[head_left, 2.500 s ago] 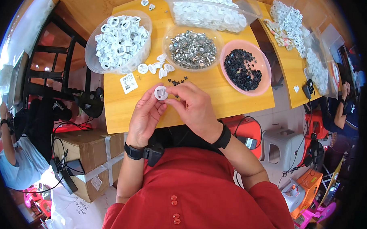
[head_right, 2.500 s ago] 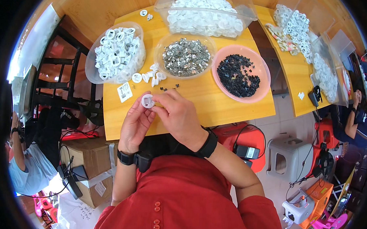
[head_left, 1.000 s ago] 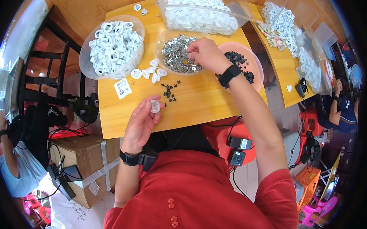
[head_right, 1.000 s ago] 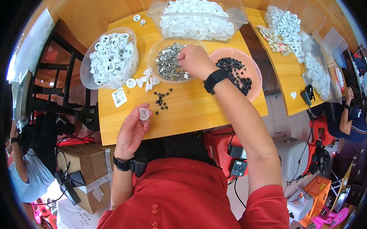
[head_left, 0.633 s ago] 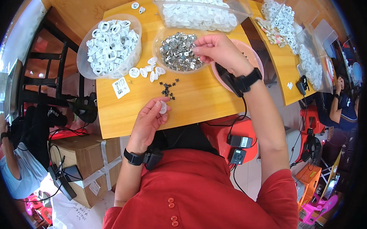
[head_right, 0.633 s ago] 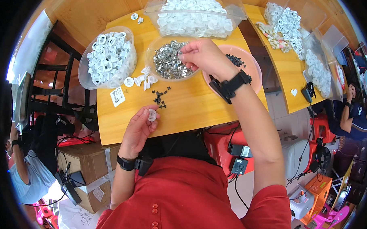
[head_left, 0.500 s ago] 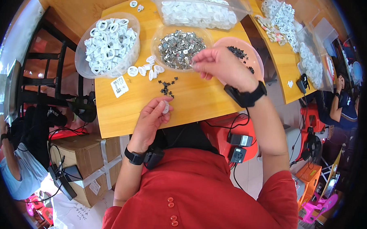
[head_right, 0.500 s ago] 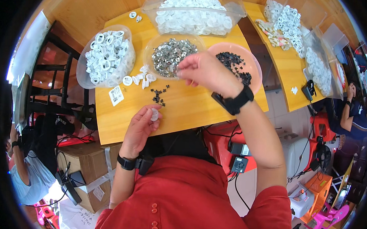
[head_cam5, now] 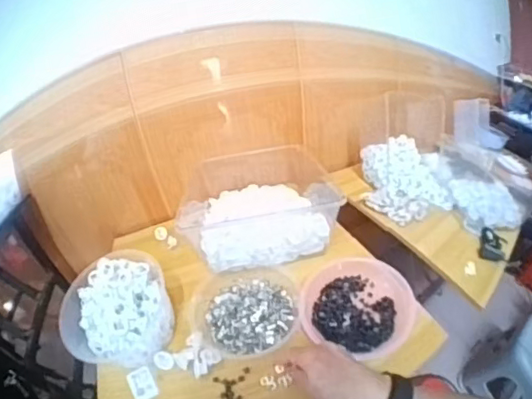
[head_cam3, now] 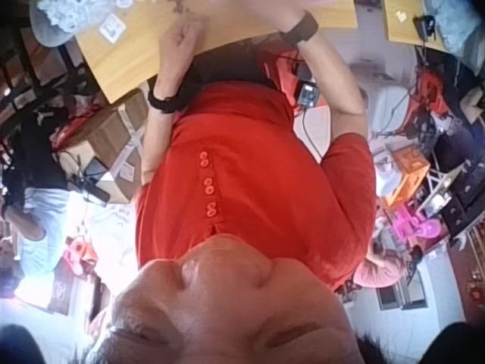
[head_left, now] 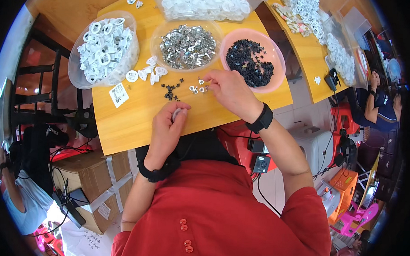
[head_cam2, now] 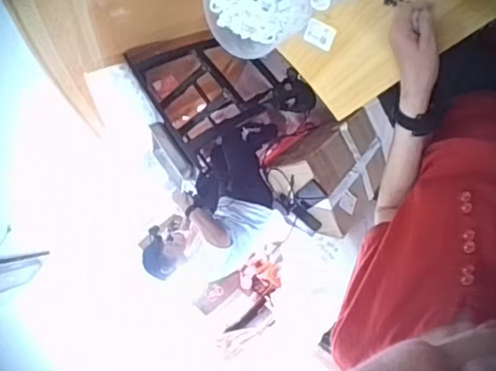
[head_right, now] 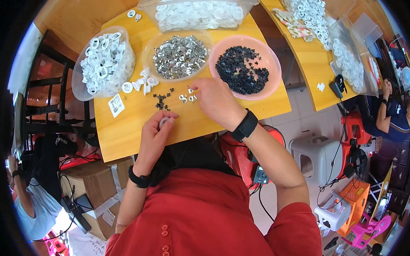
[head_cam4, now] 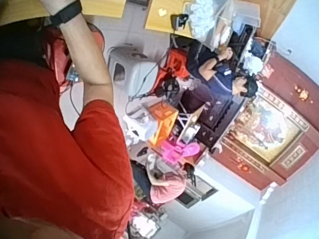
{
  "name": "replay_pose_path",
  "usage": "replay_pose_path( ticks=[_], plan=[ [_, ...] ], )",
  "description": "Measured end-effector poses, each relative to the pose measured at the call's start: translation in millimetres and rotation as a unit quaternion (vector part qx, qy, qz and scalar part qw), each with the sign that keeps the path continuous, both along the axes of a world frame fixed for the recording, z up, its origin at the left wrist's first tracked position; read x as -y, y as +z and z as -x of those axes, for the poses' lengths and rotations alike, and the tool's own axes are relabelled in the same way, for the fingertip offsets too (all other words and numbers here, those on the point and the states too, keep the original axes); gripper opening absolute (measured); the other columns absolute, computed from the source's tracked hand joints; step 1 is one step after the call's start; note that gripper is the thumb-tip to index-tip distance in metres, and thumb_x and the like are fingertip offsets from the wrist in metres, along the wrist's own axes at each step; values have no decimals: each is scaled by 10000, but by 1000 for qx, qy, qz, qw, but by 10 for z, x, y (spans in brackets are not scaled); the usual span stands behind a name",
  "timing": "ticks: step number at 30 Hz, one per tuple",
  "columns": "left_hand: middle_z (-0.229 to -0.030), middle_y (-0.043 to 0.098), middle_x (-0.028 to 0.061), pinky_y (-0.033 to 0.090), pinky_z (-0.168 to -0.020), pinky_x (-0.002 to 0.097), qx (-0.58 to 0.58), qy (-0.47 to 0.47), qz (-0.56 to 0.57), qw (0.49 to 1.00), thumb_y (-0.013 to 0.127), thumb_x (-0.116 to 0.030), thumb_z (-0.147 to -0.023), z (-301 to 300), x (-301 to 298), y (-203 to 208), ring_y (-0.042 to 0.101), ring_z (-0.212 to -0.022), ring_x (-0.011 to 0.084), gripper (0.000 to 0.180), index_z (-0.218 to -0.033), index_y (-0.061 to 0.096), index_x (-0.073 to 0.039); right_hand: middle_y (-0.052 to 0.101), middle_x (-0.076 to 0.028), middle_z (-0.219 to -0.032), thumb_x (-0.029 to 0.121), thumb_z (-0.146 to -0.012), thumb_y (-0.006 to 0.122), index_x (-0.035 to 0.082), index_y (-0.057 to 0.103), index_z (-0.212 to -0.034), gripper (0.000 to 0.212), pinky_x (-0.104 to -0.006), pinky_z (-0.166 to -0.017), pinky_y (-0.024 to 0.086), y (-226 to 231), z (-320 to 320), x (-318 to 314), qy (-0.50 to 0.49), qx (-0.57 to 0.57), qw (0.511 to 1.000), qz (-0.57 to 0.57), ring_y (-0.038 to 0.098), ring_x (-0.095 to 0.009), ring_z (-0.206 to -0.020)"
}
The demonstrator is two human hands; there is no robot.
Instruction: Assembling small metal star-shaped components into white plastic caps at a workshop table.
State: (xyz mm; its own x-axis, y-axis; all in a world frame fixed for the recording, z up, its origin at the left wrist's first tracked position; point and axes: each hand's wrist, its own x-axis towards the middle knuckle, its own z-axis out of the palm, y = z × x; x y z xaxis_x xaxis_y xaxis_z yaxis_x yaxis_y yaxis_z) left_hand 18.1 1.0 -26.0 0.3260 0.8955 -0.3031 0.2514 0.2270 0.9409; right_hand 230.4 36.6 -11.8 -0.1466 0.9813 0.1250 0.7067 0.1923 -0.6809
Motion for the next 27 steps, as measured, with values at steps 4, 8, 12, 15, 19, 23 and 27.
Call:
replay_pose_path(
  ticks=[4, 8, 12, 15, 19, 23, 27],
  plan=[
    [-788, 610, 128, 467, -632, 358, -186, 39, -256, 948, 584, -102, -863, -197, -148, 131, 606, -705, 268, 137, -980, 643, -60, 646, -200, -821, 48, -796, 562, -8, 647, -930, 168, -427, -721, 497, -22, -50, 94, -4, 13, 1000, -4, 626, -373, -796],
    [-790, 611, 112, 444, -593, 381, -316, 29, -343, 884, 618, -144, -844, -359, -313, 109, 604, -702, 298, 155, -985, 668, -106, 648, -197, -825, 54, -785, 594, -13, 646, -922, 161, -423, -717, 498, -16, -53, 146, -14, -4, 1000, -2, 629, -367, -795],
    [-770, 605, 85, 447, -596, 385, -344, 22, -344, 873, 633, -166, -829, -409, -357, 60, 604, -703, 294, 144, -959, 676, -122, 649, -197, -836, 59, -774, 620, -17, 648, -911, 159, -417, -723, 499, -24, -65, 167, -12, -15, 1000, -5, 628, -365, -805],
    [-756, 593, 79, 446, -589, 383, -364, 9, -350, 863, 640, -165, -821, -436, -361, 84, 606, -703, 284, 109, -913, 677, -119, 649, -198, -838, 63, -773, 628, -20, 649, -905, 158, -415, -728, 499, -54, -76, 177, -20, -14, 1000, -6, 626, -365, -811],
    [-760, 594, 66, 446, -581, 381, -373, 14, -374, 849, 656, -160, -803, -448, -365, 21, 605, -693, 279, 87, -880, 677, -124, 649, -201, -836, 63, -773, 632, -23, 648, -904, 157, -416, -731, 499, -56, -58, 180, -24, -10, 1000, -9, 626, -366, -812],
    [-742, 597, 65, 453, -553, 364, -292, 72, -387, 872, 655, -122, -805, -409, -335, 54, 599, -642, 238, 73, -868, 654, -85, 650, -198, -837, 60, -774, 629, -24, 647, -902, 155, -418, -723, 497, -21, -52, 208, -29, -13, 999, -13, 625, -369, -805],
    [-700, 581, 16, 404, -515, 276, -85, 125, -211, 966, 648, -148, -856, -143, -352, -8, 522, -580, 112, 88, -903, 669, -77, 644, -171, -799, 53, -796, 636, -30, 637, -896, 130, -353, -664, 499, 60, 28, 264, -40, -52, 997, -32, 631, -300, -732]
  ],
)
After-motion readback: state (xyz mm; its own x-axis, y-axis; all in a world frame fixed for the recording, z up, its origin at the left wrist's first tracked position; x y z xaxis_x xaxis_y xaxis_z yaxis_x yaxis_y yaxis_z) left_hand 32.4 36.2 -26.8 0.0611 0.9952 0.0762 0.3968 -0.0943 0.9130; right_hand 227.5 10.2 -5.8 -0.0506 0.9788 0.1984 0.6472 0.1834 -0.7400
